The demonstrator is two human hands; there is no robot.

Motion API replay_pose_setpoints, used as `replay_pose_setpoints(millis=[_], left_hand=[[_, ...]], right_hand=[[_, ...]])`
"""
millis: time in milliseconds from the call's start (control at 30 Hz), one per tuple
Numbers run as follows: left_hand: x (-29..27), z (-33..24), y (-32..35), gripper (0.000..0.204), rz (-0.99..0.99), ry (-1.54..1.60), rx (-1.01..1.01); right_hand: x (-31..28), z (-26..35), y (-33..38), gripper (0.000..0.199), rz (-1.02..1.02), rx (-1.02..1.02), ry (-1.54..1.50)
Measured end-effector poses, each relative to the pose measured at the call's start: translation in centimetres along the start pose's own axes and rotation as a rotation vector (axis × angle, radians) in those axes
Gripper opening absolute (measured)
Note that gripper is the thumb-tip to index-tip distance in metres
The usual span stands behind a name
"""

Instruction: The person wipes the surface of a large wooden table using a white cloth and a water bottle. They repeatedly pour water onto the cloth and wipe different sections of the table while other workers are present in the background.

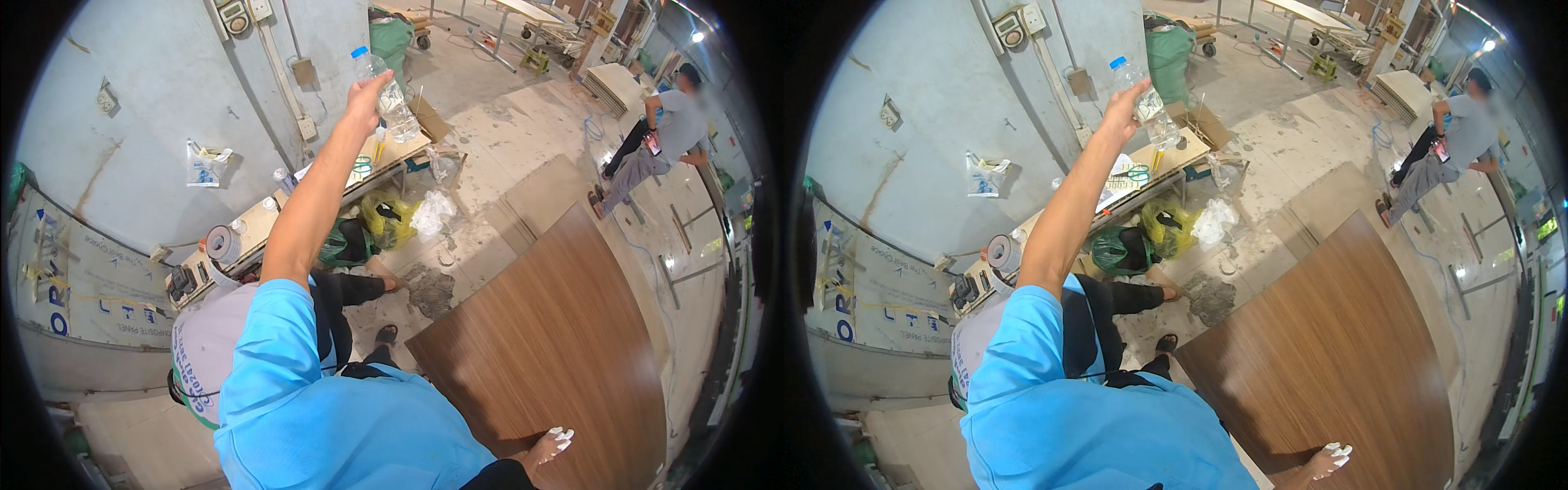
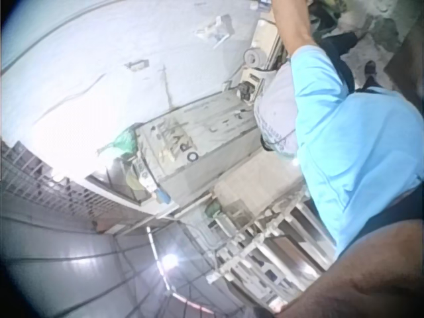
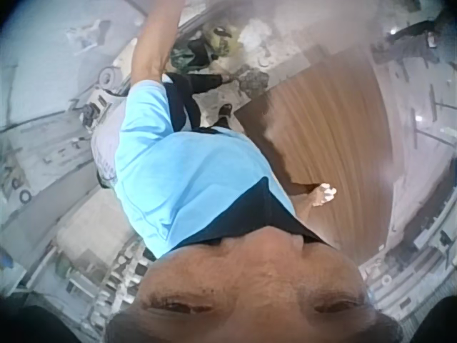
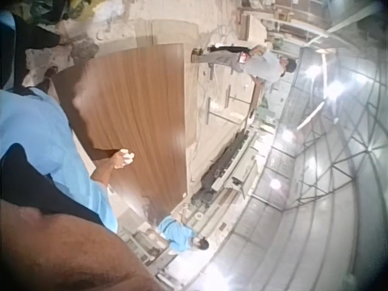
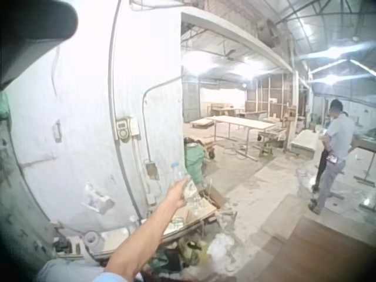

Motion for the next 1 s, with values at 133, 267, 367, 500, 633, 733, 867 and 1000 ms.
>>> replay_pose_setpoints(millis=[133, 267, 367, 500, 633, 733, 867, 1000], left_hand=[[-0.7, -1.4, 3.6, 0.066, -0.156, -0.321, 0.210], [1.8, -2.1, 9.1, 0.080, -0.123, -0.272, 0.202], [5.4, -2.6, 13.7, 0.079, -0.042, -0.244, 0.160], [9.6, -3.0, 22.2, 0.079, -0.070, -0.241, 0.244], [11.8, -4.4, 32.0, 0.076, 0.087, -0.300, 0.321], [12.2, -5.0, 39.0, 0.074, 0.206, -0.312, 0.308], [13.0, -5.2, 46.2, 0.074, 0.341, -0.267, 0.254], [13.1, -5.1, 50.7, 0.071, 0.457, -0.221, 0.198]], right_hand=[[-2.8, 8.7, 3.4, 0.051, -0.154, -0.118, -0.041], [-5.0, 21.4, 13.0, 0.044, -0.146, -0.572, -0.156], [-7.9, 28.2, 25.1, 0.053, 0.053, -1.251, -0.509], [-8.1, 28.2, 31.8, 0.061, 0.361, -1.572, -0.532], [-5.4, 24.1, 18.1, 0.044, 0.359, -1.190, -0.672], [-2.1, 20.9, 3.4, 0.057, 0.247, -1.087, -0.589], [2.5, 18.5, -10.1, 0.060, 0.195, -0.697, -0.378], [0.4, 23.8, -2.5, 0.050, -0.056, -0.929, -0.172]])
Point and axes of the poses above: each hand's wrist, its own y-axis away from the middle knuckle, its own x-axis out of the palm, z = x × y, the point moved 9 cm from there along -y, towards the middle knuckle, and after that the axes turned 12 degrees about x, right-handed, at the moved point
